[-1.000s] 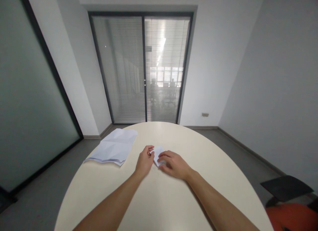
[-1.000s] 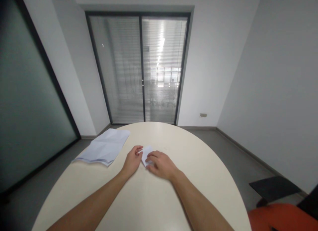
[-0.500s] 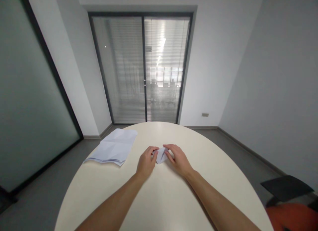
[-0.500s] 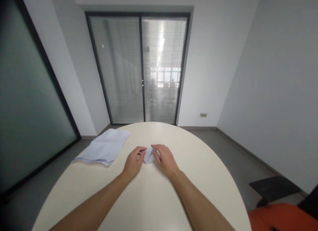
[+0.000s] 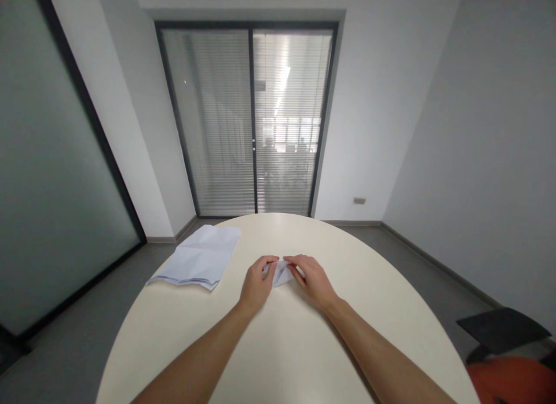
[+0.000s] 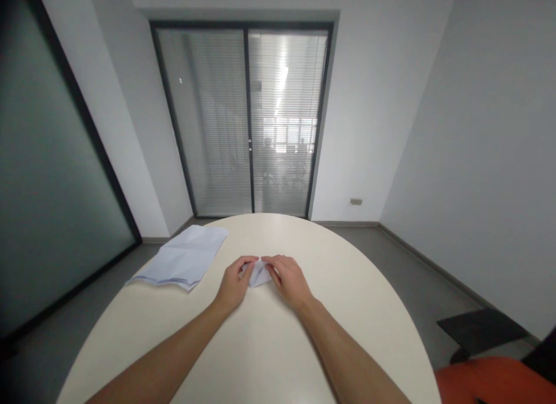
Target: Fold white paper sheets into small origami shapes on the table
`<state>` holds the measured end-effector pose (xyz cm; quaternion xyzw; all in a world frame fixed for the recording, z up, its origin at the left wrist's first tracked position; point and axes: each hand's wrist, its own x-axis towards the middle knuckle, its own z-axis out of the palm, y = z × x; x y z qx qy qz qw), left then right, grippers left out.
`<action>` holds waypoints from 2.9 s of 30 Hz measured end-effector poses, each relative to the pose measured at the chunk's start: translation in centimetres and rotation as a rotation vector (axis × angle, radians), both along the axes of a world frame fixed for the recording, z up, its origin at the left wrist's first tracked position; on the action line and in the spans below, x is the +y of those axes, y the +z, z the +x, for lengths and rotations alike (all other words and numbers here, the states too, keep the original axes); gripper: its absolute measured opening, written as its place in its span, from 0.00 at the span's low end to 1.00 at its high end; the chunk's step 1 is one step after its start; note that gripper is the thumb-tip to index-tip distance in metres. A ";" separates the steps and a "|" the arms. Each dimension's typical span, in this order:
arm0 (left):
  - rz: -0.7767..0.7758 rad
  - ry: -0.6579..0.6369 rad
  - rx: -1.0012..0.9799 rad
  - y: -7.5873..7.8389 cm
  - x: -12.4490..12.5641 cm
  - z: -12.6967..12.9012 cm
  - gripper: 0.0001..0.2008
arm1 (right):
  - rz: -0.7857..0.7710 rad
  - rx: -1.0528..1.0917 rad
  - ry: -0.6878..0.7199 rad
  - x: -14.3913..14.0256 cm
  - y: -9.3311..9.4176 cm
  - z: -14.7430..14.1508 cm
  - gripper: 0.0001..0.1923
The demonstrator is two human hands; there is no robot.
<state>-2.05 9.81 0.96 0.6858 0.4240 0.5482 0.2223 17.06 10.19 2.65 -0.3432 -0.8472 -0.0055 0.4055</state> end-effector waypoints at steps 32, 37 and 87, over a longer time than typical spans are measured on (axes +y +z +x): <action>-0.055 0.124 -0.064 0.3 -0.1 -0.2 0.11 | -0.013 0.042 -0.008 0.2 0.0 0.4 0.11; -0.050 0.210 -0.141 -0.1 0.6 -0.5 0.10 | -0.098 0.210 -0.085 0.9 -0.4 0.7 0.10; -0.102 -0.035 -0.237 -1.0 0.5 0.6 0.21 | -0.392 0.228 -0.041 0.4 -0.3 0.4 0.13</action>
